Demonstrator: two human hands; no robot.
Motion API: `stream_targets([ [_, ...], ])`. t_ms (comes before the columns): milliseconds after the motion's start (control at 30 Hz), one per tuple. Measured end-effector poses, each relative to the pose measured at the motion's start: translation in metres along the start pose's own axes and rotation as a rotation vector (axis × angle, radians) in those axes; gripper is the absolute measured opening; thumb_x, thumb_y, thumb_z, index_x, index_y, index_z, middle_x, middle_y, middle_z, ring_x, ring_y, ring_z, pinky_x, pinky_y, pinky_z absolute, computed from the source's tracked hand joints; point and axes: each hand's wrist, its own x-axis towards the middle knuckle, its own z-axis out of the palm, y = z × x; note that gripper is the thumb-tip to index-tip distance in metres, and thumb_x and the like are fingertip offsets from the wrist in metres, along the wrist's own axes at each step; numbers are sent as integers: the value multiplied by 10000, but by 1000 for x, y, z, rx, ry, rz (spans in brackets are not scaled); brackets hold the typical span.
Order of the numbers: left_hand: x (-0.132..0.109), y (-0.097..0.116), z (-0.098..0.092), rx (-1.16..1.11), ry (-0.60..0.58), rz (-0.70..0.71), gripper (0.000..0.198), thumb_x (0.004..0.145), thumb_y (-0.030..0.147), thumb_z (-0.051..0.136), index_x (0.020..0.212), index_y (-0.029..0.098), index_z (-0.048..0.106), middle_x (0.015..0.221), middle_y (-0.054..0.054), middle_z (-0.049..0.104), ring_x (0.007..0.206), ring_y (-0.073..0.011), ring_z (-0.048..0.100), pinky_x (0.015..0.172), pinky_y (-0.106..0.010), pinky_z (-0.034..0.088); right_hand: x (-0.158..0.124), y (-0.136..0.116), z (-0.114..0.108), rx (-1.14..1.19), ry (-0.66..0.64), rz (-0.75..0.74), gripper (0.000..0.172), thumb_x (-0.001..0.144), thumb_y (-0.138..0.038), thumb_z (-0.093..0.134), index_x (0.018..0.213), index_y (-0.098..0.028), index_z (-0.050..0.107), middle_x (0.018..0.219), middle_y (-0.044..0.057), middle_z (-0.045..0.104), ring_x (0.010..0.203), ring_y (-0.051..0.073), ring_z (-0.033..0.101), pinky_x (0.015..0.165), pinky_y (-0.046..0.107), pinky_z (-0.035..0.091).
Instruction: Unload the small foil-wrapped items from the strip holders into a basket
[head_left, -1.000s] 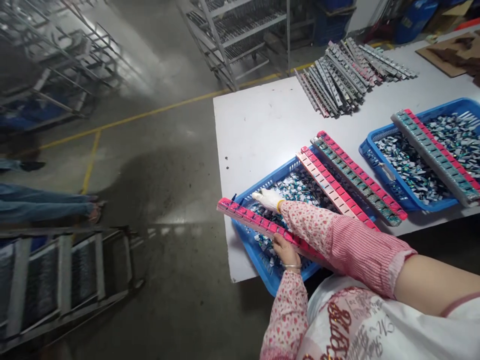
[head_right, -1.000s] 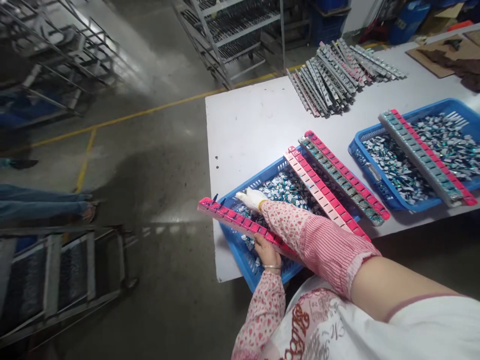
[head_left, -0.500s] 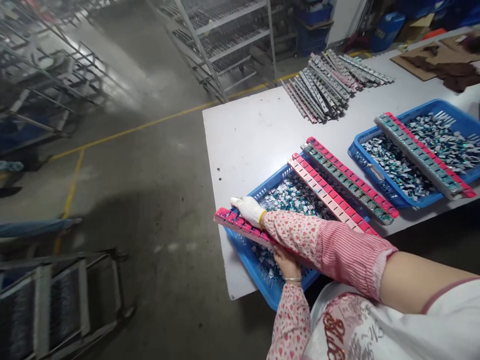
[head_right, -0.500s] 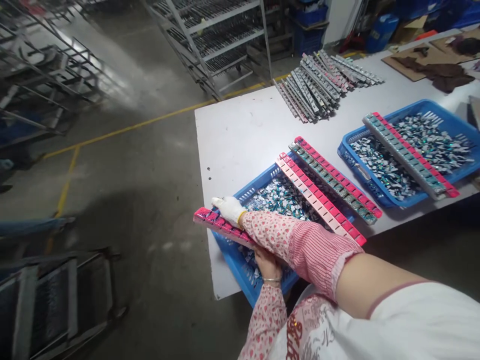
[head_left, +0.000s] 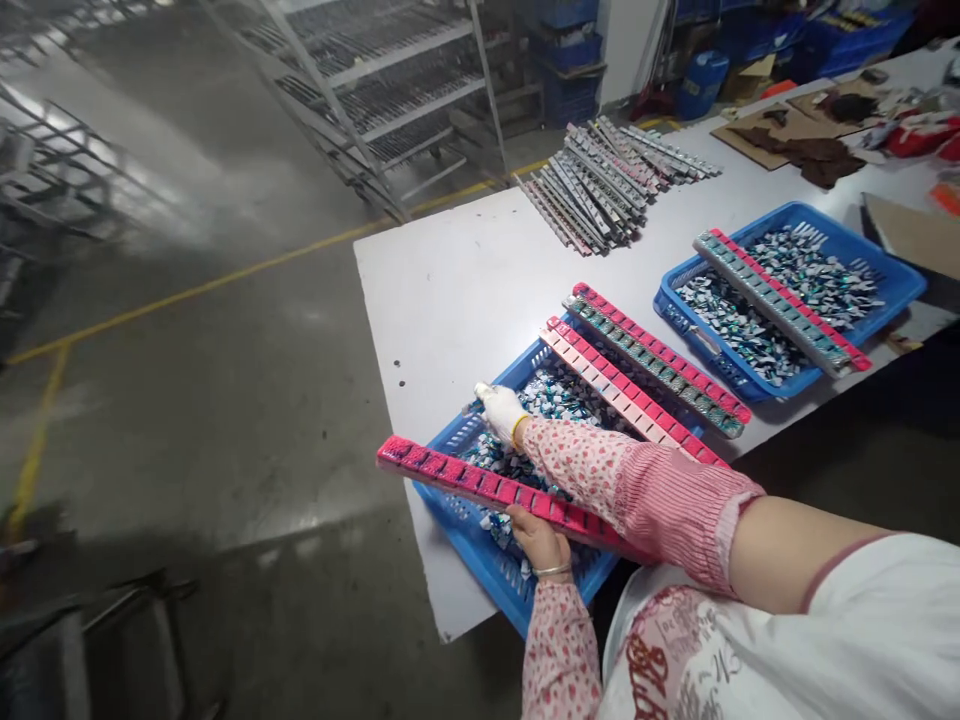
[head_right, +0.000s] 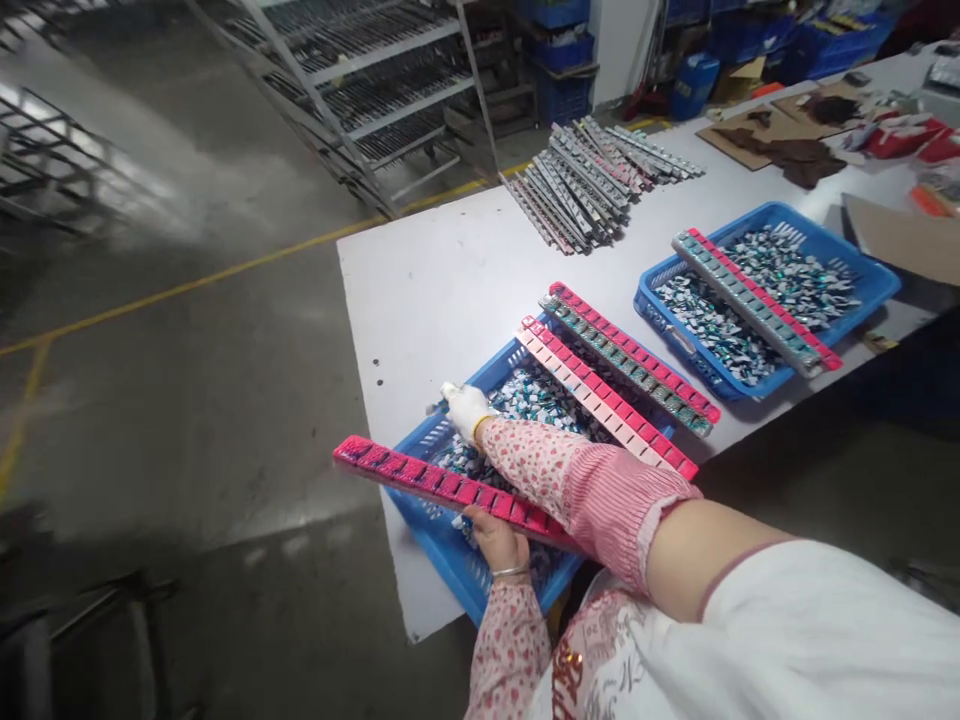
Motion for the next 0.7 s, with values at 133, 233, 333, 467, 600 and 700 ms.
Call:
stream_targets([
  [133, 9, 5, 2, -13, 24, -28, 478, 865, 643, 424, 1044, 224, 570, 855, -39, 623, 736, -171, 627, 752, -354, 526, -12, 20, -44, -351, 56, -97, 427, 781, -568, 629, 942, -174, 602, 968, 100, 648, 934, 224, 597, 803, 331, 468],
  [233, 14, 11, 14, 9, -38, -43, 485, 852, 656, 441, 1080, 252, 583, 904, -37, 639, 818, -176, 638, 784, -349, 524, -40, 32, -84, -695, 73, -268, 473, 817, -575, 581, 1089, -190, 614, 1117, 114, 632, 1046, 258, 582, 887, 375, 444],
  [333, 18, 13, 36, 14, -162, -88, 434, 857, 636, 461, 1064, 276, 584, 905, -19, 633, 827, -155, 632, 781, -318, 515, -71, 37, -139, -787, 130, -448, 365, 879, -469, 543, 1125, -211, 626, 1125, 74, 638, 1061, 212, 578, 923, 330, 429],
  [467, 22, 3, 79, -11, -372, -130, 395, 719, 498, 725, 970, 238, 564, 768, 47, 571, 661, -93, 566, 673, -240, 480, -100, 25, -242, -818, 527, -500, 338, 887, -367, 548, 1168, -193, 618, 1161, 82, 615, 1101, 199, 536, 995, 322, 385],
  [600, 27, -15, 125, 14, -486, -208, 426, 645, 472, 778, 831, 191, 518, 640, 73, 515, 556, -83, 514, 595, -227, 449, -108, 16, -325, -938, 665, -190, 440, 897, -437, 519, 1224, -149, 579, 1217, 140, 581, 1138, 241, 521, 995, 357, 378],
  [700, 28, -25, 155, 50, -517, -246, 398, 709, 517, 714, 820, 181, 530, 675, 37, 577, 593, -99, 557, 630, -244, 474, -107, 26, -343, -968, 507, -111, 508, 843, -456, 595, 1259, -168, 554, 1250, 137, 553, 1121, 241, 541, 962, 352, 403],
])
